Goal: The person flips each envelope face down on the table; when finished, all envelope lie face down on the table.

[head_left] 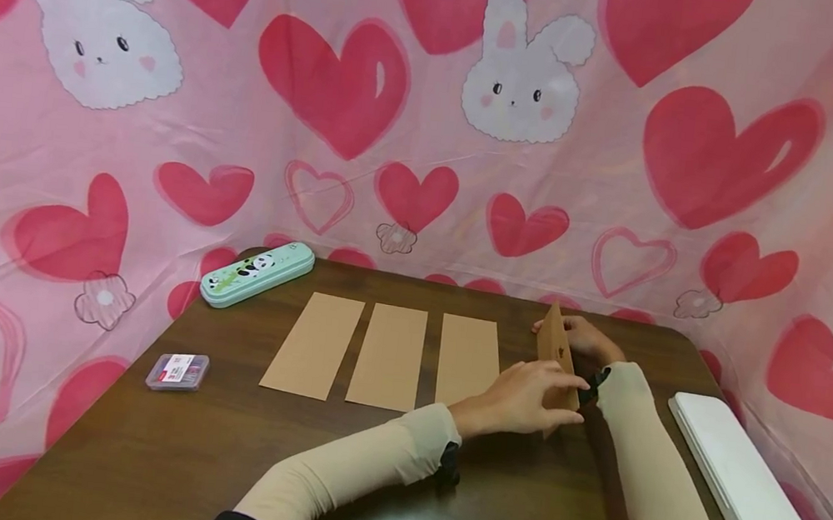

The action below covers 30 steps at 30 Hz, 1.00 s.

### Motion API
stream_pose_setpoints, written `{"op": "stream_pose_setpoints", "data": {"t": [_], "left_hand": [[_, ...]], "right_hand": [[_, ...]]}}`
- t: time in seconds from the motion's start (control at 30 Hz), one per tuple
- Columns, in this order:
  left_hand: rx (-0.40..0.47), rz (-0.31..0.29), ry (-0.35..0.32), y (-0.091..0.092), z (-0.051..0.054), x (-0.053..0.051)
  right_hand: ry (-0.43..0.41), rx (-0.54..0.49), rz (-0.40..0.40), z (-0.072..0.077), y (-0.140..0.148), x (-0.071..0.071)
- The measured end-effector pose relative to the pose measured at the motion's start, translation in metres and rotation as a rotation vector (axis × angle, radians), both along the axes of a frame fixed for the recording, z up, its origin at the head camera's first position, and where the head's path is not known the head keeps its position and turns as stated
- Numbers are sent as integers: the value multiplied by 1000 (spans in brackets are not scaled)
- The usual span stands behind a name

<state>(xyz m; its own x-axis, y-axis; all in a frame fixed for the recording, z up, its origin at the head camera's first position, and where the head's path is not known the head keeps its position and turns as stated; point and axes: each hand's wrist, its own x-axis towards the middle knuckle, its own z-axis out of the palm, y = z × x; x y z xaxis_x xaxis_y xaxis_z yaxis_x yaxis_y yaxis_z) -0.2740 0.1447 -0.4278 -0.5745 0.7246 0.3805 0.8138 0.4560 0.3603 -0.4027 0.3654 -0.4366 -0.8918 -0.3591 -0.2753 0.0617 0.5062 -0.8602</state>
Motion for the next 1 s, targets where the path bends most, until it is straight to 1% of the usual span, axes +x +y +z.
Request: {"op": "stream_pose_setpoints", "data": {"t": [0.07, 0.17, 0.23, 0.33, 0.4, 0.5, 0.57, 0.63, 0.73, 0.83, 1.0], "left_hand": [[13, 0, -5, -1, 0, 0], [40, 4, -3, -2, -1, 0], [51, 10, 6, -3, -2, 1], [61, 10, 21, -7, -4, 2], [55, 20, 27, -11, -5, 2], [20, 42, -4, -19, -8, 0], [-21, 64, -26, -24, -10, -2], [-60, 79, -45, -28, -13, -4], [-103, 96, -44, -31, -16, -6], [-116, 96, -44, -32, -16, -7], [-134, 89, -49, -32, -13, -7]], "right_hand": [[-30, -34, -16, 1, 0, 2], [-44, -76, -36, 6, 2, 5], [-27, -65, -54, 8, 6, 6], [37, -3, -38, 11, 17, 6], [66, 34, -53, 13, 25, 6], [108, 54, -79, 18, 37, 9], [115, 53, -117, 23, 43, 13], [118, 54, -122, 27, 48, 14], [112, 67, -118, 31, 52, 14], [110, 65, -120, 33, 53, 13], [125, 56, -146, 30, 53, 13]]}}
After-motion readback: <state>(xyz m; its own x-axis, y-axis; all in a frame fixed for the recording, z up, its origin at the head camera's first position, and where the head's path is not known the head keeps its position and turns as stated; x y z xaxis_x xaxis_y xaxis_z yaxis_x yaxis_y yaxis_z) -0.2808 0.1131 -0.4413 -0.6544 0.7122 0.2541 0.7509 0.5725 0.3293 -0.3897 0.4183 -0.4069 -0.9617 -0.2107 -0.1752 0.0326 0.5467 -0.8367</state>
